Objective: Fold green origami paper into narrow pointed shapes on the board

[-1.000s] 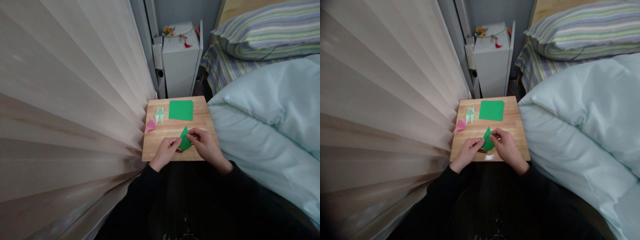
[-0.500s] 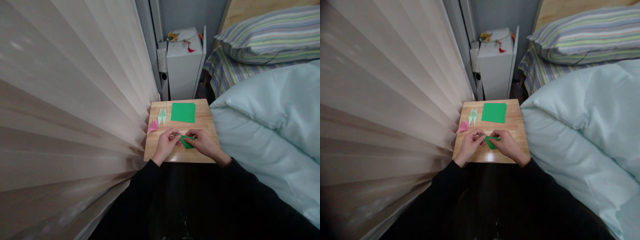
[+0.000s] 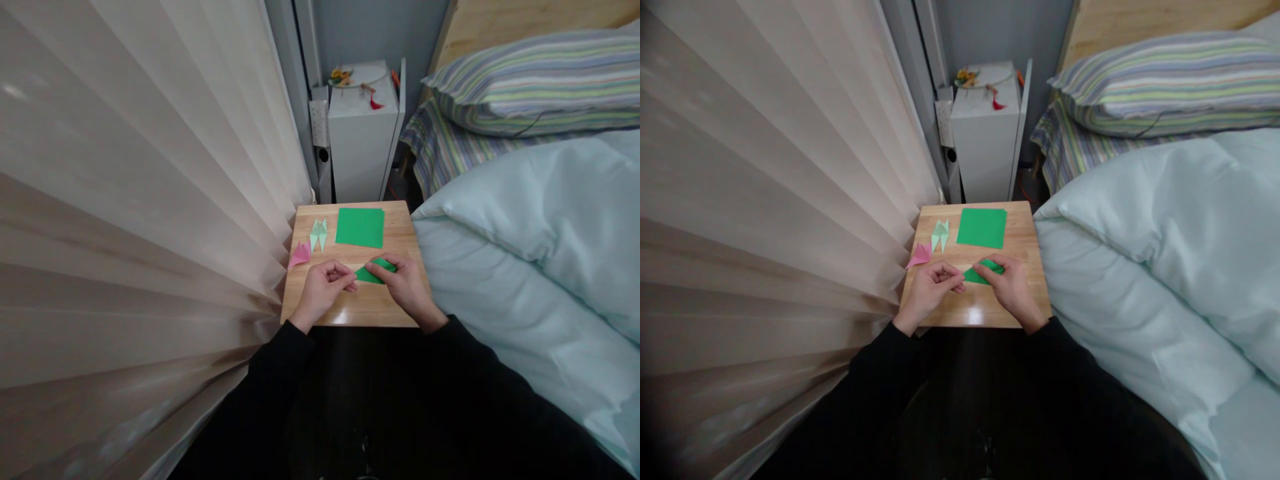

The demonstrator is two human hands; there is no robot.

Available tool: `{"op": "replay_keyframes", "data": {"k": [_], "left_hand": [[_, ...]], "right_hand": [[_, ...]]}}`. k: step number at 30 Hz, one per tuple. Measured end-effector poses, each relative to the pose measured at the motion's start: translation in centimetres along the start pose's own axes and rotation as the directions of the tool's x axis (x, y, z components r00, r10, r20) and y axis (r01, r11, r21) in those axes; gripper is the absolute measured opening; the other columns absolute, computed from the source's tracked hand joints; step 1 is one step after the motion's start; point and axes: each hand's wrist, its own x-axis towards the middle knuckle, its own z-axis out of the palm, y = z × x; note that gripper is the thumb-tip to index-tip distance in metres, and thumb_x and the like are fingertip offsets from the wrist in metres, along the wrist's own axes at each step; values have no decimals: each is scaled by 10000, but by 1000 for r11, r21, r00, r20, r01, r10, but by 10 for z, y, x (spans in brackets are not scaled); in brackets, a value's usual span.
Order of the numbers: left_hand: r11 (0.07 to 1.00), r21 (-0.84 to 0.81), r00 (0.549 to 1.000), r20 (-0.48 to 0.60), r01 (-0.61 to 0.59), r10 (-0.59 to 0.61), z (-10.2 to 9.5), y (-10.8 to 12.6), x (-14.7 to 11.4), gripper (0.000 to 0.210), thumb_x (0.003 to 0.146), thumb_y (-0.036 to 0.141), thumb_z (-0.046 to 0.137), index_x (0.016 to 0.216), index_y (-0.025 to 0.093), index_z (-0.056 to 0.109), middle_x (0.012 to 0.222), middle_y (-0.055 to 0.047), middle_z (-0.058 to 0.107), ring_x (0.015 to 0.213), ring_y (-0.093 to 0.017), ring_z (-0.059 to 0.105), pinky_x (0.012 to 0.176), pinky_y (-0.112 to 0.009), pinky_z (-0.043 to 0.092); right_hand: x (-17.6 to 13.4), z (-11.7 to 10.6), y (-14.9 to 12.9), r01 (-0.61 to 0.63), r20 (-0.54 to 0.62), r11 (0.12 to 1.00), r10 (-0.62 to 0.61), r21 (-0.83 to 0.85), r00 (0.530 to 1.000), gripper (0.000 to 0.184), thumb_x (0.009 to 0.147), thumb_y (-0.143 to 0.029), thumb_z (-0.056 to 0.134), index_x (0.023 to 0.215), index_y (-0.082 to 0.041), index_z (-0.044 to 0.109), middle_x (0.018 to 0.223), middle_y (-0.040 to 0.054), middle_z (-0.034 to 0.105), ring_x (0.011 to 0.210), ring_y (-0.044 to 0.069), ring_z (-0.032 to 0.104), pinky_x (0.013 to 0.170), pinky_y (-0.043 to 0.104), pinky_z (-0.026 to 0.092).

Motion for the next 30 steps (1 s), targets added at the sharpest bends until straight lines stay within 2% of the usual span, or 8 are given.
{"op": "replay_keyframes", "data": {"k": [6,10,15,19,22,25,27,30], "left_hand": [[1000,18,1000,4,-13,12,0,6,-3,316,739,397,864,784,154,668,637,-22,714,582,-158,698,659,-334,623],[1000,15,1000,1,-16,16,1,7,-3,280,760,366,848,790,150,671,637,-24,714,576,-150,690,642,-311,611],[1000,16,1000,-6,-12,12,1,0,-2,195,778,285,805,866,144,703,636,-8,703,576,-140,681,621,-284,589],[992,123,1000,4,5,-6,-1,-6,-1,147,797,226,766,917,141,759,719,-30,734,641,-144,694,678,-296,589],[992,123,992,-117,-26,41,-1,-10,1,113,808,250,763,854,147,757,729,-30,728,655,-145,685,707,-308,589],[999,31,974,-222,-37,43,2,-13,3,178,797,314,786,860,154,741,749,-26,728,681,-150,691,742,-324,595],[999,-46,973,-232,-22,11,6,-13,2,229,780,352,804,866,154,730,766,-23,726,694,-145,693,770,-327,596],[990,-137,980,-194,24,-51,14,-13,-1,272,748,365,831,862,149,712,746,-12,711,674,-130,681,780,-325,592]], "right_hand": [[-4,0,-1,29,-45,999,-31,-35,998,258,859,-424,710,717,-210,724,754,14,712,744,192,612,741,328,468],[-2,0,2,26,-61,998,-29,-52,998,327,862,-460,700,654,-207,693,682,6,644,685,173,552,665,312,424],[6,-4,10,-64,-229,997,74,49,971,413,787,-523,755,560,-210,608,574,-15,542,579,142,470,587,304,379],[9,-7,12,-71,-252,995,85,64,964,434,756,-589,778,619,-202,635,618,8,605,611,151,534,609,302,441],[7,-3,11,-60,-300,981,115,187,947,452,742,-640,771,818,-211,652,806,31,685,749,175,632,680,310,518],[2,6,10,-177,-164,953,220,245,962,517,666,-620,823,946,-223,647,932,51,713,830,197,671,700,323,541],[-1,11,11,-248,-37,944,262,218,964,475,649,-583,840,883,-209,664,847,43,706,769,188,656,690,323,528],[-3,14,13,-240,-15,946,249,219,968,403,655,-542,844,778,-203,663,721,14,667,650,153,594,657,316,499]]}}
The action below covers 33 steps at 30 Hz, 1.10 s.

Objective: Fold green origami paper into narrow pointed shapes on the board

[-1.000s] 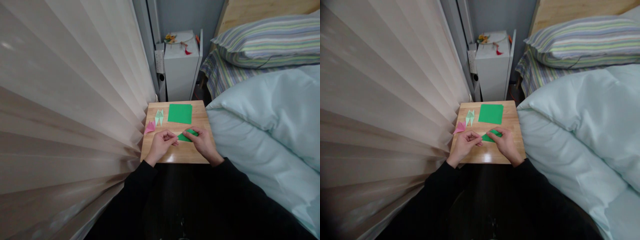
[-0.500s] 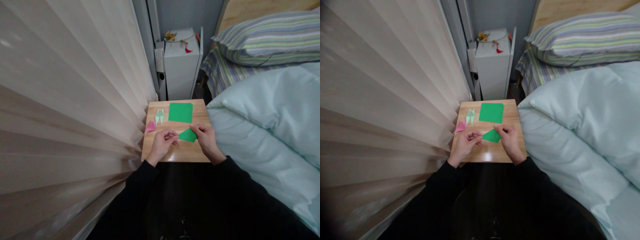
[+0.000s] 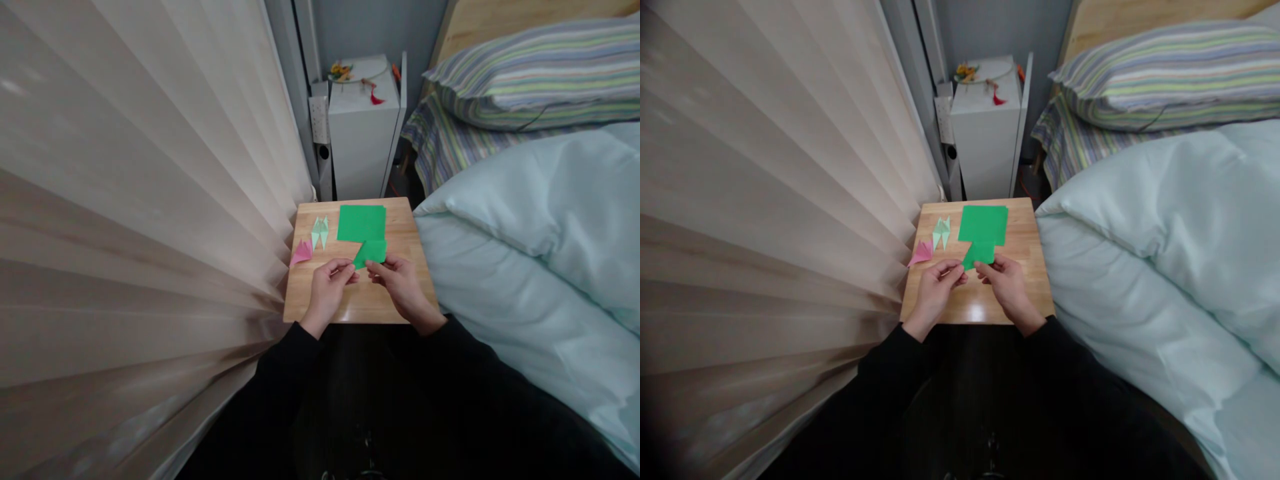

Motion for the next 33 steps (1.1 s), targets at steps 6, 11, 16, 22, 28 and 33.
{"op": "replay_keyframes", "data": {"k": [6,11,16,22,28,33], "left_hand": [[996,-5,984,155,85,-83,6,-1,-7,282,717,337,854,854,129,721,736,-21,717,676,-126,675,770,-309,580],[997,13,981,176,82,-83,4,0,-8,291,722,356,851,860,129,733,771,-39,736,700,-134,678,794,-320,577],[995,54,970,222,84,-94,4,5,-10,265,715,345,853,802,132,722,712,-26,707,662,-137,657,747,-318,567],[994,91,972,219,64,-83,5,7,-10,230,726,322,824,810,138,714,709,-16,684,656,-135,630,715,-302,540],[941,322,983,177,-101,45,-10,8,-3,104,800,250,701,754,156,696,642,14,603,624,-130,542,638,-265,428],[795,525,947,261,-303,189,-20,18,-2,94,789,161,645,713,170,698,680,8,575,657,-135,520,632,-262,375]], "right_hand": [[-4,5,-1,8,6,999,-9,46,1000,443,614,-548,879,634,-210,592,579,-34,571,541,116,501,566,287,416],[-9,11,-4,-7,22,1000,7,7,1000,465,596,-581,880,576,-211,599,511,-39,527,496,109,443,519,289,349],[-2,2,-5,47,-86,997,-42,55,995,437,620,-558,868,584,-224,588,518,-34,525,495,116,438,513,298,349],[4,-6,-4,85,-108,993,-76,80,991,426,673,-550,838,603,-228,569,550,-34,514,505,111,430,520,301,361],[5,-10,-8,131,-126,990,-124,52,984,396,745,-580,775,789,-220,617,739,2,608,669,144,566,628,301,476],[2,-10,-8,186,1,972,-188,-147,982,817,577,-435,929,1279,-237,561,1269,126,651,1107,265,633,827,388,552]]}}
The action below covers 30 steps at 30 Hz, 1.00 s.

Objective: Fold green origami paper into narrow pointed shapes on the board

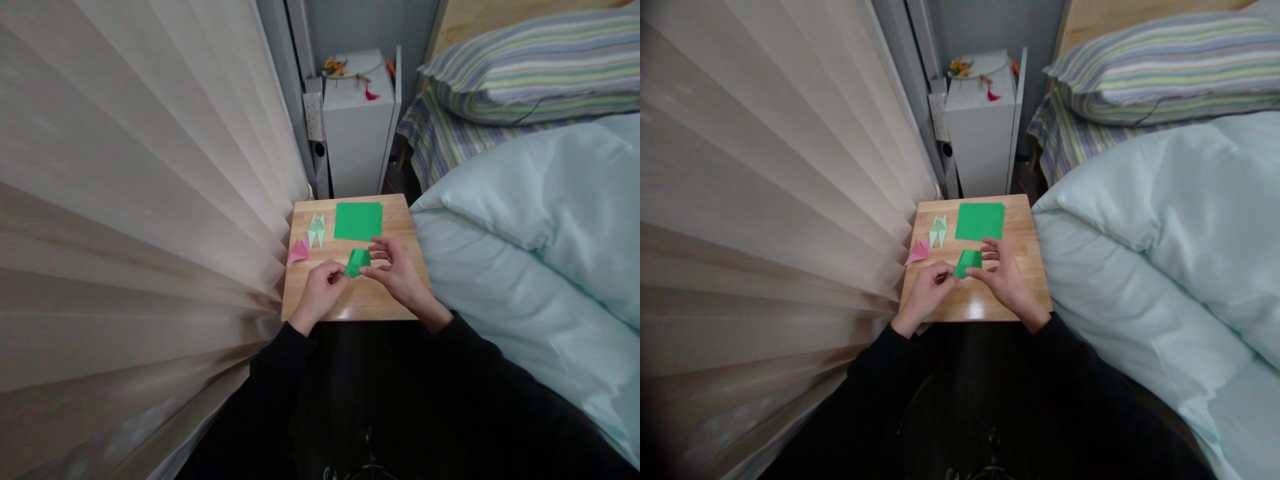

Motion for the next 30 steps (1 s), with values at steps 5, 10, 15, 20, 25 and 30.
{"op": "replay_keyframes", "data": {"k": [5,10,15,20,25,30], "left_hand": [[997,43,995,88,-56,52,-4,3,0,163,814,263,685,682,167,696,667,7,545,625,-128,477,596,-259,346],[989,-144,995,-90,26,-39,-3,6,1,243,799,391,756,713,168,707,687,-6,617,652,-139,544,628,-265,428],[951,-302,974,-190,64,-125,0,10,2,223,802,372,774,732,166,727,650,-2,647,617,-129,575,652,-270,481],[910,-411,977,-167,56,-135,9,6,4,227,731,377,822,758,163,750,716,-20,701,637,-142,616,635,-273,516],[914,-403,988,-121,44,-101,14,7,6,214,726,369,821,760,165,766,713,-22,701,640,-137,601,645,-269,503],[935,-352,986,-133,51,-104,10,18,7,249,739,404,809,704,164,758,639,-11,650,590,-126,535,585,-262,430]], "right_hand": [[0,-6,4,5,153,994,12,-113,988,457,672,-435,881,1027,-200,715,1046,84,723,916,228,639,755,362,520],[-1,-7,5,-51,218,998,56,-29,974,292,738,-441,842,729,-191,691,678,-2,652,648,155,567,654,318,446],[-5,-1,4,-73,288,997,61,33,956,271,725,-417,861,762,-196,708,731,1,687,662,152,593,664,309,456],[-8,5,2,-2,312,999,-9,33,950,253,796,-432,811,840,-192,744,788,17,721,699,155,609,683,305,463],[-8,10,-5,68,258,997,-73,31,963,260,830,-437,762,770,-184,755,712,16,701,650,149,572,637,298,424],[-11,12,-14,100,217,995,-98,4,971,223,823,-389,744,725,-189,757,689,19,706,653,161,578,636,302,429]]}}
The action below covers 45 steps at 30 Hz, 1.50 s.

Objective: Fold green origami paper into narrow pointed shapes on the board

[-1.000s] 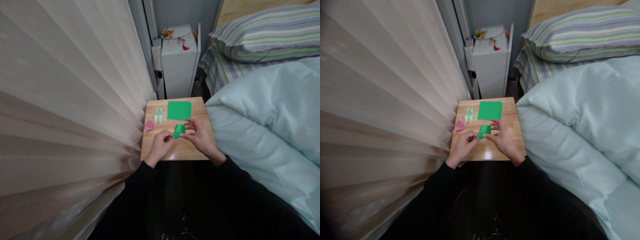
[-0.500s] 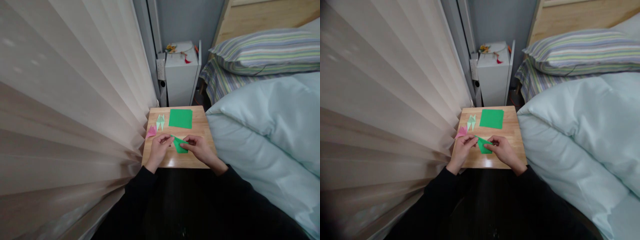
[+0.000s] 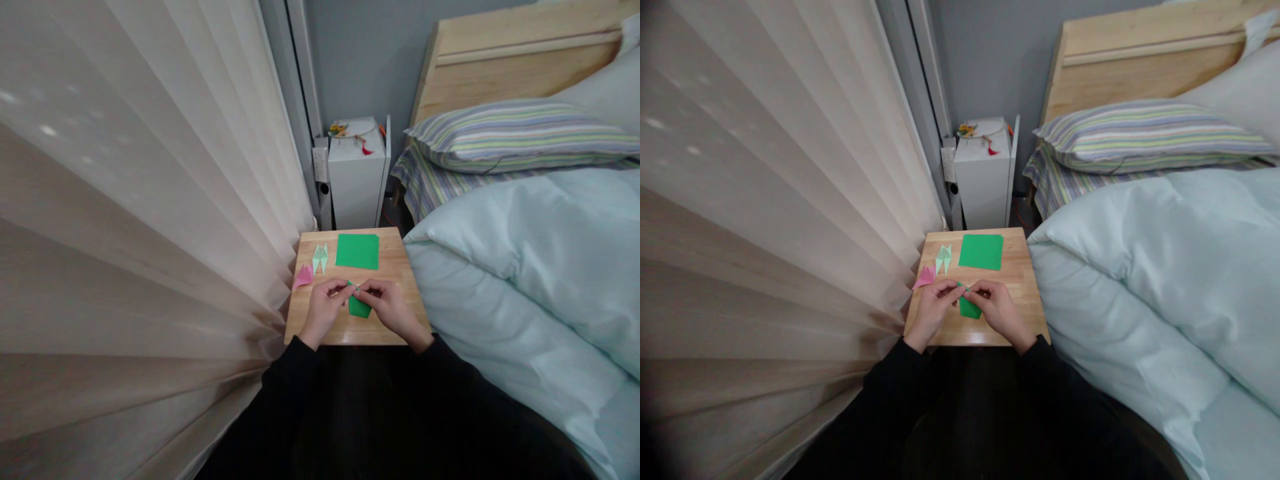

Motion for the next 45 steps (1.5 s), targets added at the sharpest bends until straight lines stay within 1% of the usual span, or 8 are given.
{"op": "replay_keyframes", "data": {"k": [4,14,23,31,34,37,41,45], "left_hand": [[998,53,1000,6,-16,15,-2,14,3,227,737,374,820,657,173,750,601,0,620,592,-119,499,601,-269,393],[990,-138,999,34,37,-33,17,25,14,242,701,373,846,689,155,741,605,4,602,538,-86,451,540,-260,311],[952,-301,986,-135,52,-97,11,13,12,304,635,320,882,575,155,634,523,49,469,501,-50,358,495,-238,223],[910,-414,962,-239,24,-134,-8,9,14,337,611,346,923,712,158,661,691,43,577,561,-33,497,528,-175,407],[923,-381,974,-180,58,-135,-18,5,10,335,635,357,922,760,156,686,753,29,635,622,-48,598,628,-180,516],[964,-248,988,-96,97,-124,-22,0,5,339,676,401,900,775,149,696,715,16,664,627,-84,651,658,-213,562],[981,-144,992,8,127,-127,-22,-1,1,364,700,438,881,775,149,673,667,0,691,592,-121,676,638,-249,575],[996,-73,996,72,60,-55,-18,3,-2,346,718,436,868,811,161,682,619,-4,689,566,-144,668,608,-267,560]], "right_hand": [[-1,1,-7,19,-13,1000,-20,-5,1000,229,829,-395,737,737,-186,758,683,15,697,628,152,551,612,296,411],[5,-16,-13,62,-32,996,-64,-66,997,232,836,-378,728,712,-182,740,681,19,687,632,153,535,609,298,380],[1,-15,-12,8,4,994,-7,-105,1000,305,859,-431,703,685,-181,705,663,19,661,629,157,545,615,302,403],[1,-25,-1,-12,-139,996,-1,-93,990,307,869,-459,683,716,-193,682,677,34,668,683,184,602,663,321,466],[2,-23,2,-15,-219,1000,19,19,976,358,879,-550,665,906,-195,696,862,67,723,801,200,651,719,329,516],[2,-18,3,-56,-159,989,78,138,984,472,836,-586,714,1123,-214,671,1094,98,731,959,223,676,782,350,552],[1,-13,6,-44,-19,998,45,48,999,328,785,-493,791,873,-191,700,845,42,706,801,193,645,769,343,523],[-1,-13,6,-26,-13,999,26,-35,1000,295,825,-462,754,737,-193,672,698,4,634,673,163,558,672,314,459]]}}
